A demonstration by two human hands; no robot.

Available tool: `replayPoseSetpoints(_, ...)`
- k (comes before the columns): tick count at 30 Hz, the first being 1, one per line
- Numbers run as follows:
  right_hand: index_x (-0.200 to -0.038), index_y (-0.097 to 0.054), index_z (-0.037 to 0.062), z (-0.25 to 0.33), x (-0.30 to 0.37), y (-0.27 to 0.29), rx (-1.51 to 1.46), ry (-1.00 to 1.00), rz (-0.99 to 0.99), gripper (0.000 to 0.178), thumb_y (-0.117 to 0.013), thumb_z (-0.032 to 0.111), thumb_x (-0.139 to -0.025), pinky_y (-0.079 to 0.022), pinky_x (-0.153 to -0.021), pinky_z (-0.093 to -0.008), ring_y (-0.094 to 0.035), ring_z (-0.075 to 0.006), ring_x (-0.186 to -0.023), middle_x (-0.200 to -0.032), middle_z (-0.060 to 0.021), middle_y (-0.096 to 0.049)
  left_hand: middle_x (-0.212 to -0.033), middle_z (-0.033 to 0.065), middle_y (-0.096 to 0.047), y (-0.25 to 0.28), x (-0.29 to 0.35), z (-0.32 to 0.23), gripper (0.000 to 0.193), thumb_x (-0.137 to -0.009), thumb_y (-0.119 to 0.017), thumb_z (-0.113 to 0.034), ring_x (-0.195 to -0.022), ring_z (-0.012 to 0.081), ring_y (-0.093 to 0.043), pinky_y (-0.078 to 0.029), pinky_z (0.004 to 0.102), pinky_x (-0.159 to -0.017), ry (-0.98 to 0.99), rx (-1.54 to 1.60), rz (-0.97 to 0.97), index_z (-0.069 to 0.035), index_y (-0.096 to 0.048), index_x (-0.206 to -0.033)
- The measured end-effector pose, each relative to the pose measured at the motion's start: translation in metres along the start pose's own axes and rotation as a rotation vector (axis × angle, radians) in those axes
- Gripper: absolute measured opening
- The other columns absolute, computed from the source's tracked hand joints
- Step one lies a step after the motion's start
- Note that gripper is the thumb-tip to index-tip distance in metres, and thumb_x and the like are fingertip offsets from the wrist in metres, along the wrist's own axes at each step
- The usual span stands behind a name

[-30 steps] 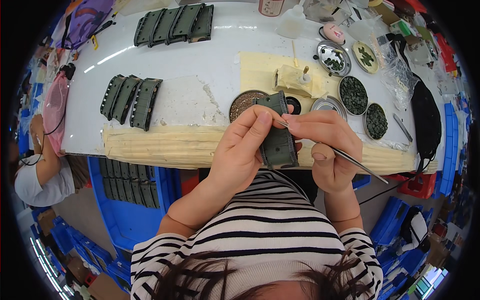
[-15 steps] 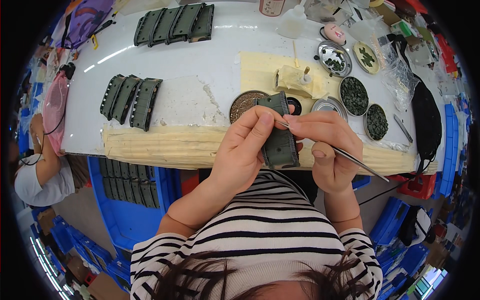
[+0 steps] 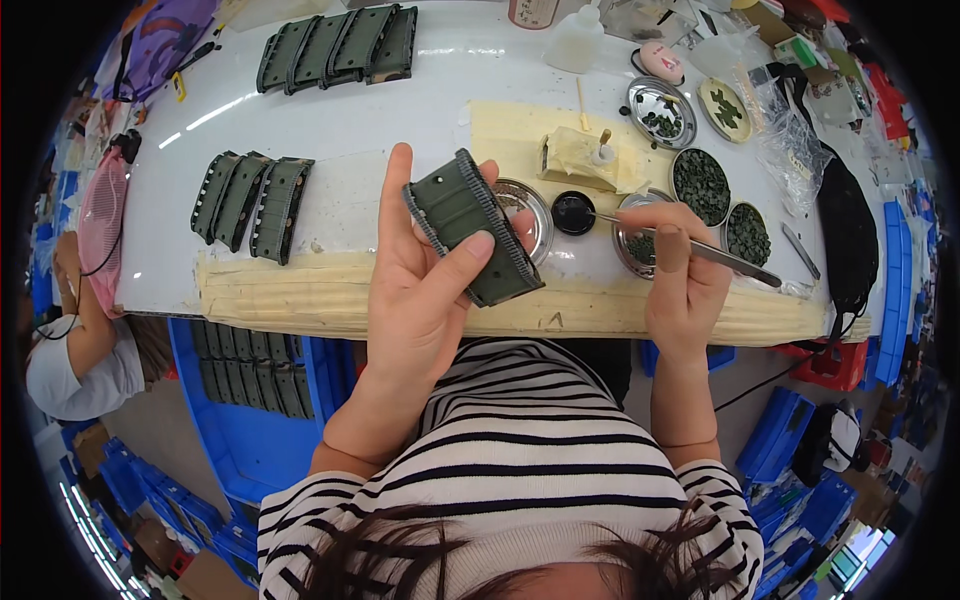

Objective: Assembling and gluing small parts onto plastic toy tank models at a workbench.

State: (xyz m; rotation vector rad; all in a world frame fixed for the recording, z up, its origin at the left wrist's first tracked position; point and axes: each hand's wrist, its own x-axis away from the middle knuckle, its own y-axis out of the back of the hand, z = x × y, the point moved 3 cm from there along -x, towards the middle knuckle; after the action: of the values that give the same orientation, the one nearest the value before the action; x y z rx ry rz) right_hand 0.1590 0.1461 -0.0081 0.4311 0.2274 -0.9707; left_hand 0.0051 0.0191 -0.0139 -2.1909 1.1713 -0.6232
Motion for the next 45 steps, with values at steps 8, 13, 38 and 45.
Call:
replayPoseSetpoints(8, -0.086, -0.069, 0.0040, -0.009, -0.004, -0.009, 0.354, 0.167, 0.030, 0.012, -0.063, 0.014, -0.088, -0.043, -0.069, -0.0326, -0.055, -0.0235, -0.073, -0.080, -0.0061, -0.065, -0.121, 0.0102, -0.056, 0.014, 0.001, -0.003, 0.062, -0.086, -0.051, 0.008, -0.115, 0.0251, -0.056, -0.041, 0.0511, -0.106, 0.126, 0.307, -0.030, -0.006, -0.029, -0.142)
replayPoseSetpoints(13, -0.084, -0.069, 0.0049, -0.011, -0.004, -0.011, 0.389, 0.170, 0.040, 0.012, -0.064, 0.016, -0.087, -0.043, -0.069, -0.0332, -0.055, -0.0235, -0.075, -0.080, -0.0053, -0.066, -0.119, 0.0113, -0.057, 0.019, 0.000, 0.000, 0.059, -0.087, -0.051, 0.007, -0.119, 0.0231, -0.053, -0.035, 0.0533, -0.110, 0.147, 0.451, -0.052, -0.008, -0.033, -0.141)
replayPoseSetpoints(38, -0.094, -0.068, -0.0015, 0.030, -0.005, -0.022, -0.207, 0.283, 0.168, 0.018, -0.053, 0.008, -0.089, -0.048, -0.081, -0.0342, -0.062, -0.0252, -0.086, -0.093, -0.0135, -0.069, -0.123, 0.0176, -0.055, 0.009, -0.002, -0.004, 0.037, -0.093, -0.053, -0.008, -0.107, 0.0217, -0.061, -0.058, 0.0315, -0.085, 0.211, 0.324, -0.136, -0.003, -0.039, -0.127)
replayPoseSetpoints(45, -0.094, -0.067, -0.0017, 0.032, -0.006, -0.028, -0.214, 0.205, 0.155, 0.016, -0.058, 0.010, -0.089, -0.049, -0.078, -0.0321, -0.062, -0.0238, -0.086, -0.095, -0.0140, -0.069, -0.121, 0.0159, -0.055, 0.007, 0.002, -0.004, 0.040, -0.093, -0.054, -0.009, -0.108, 0.0218, -0.060, -0.058, 0.0315, -0.085, 0.190, 0.259, -0.145, -0.002, -0.037, -0.128)
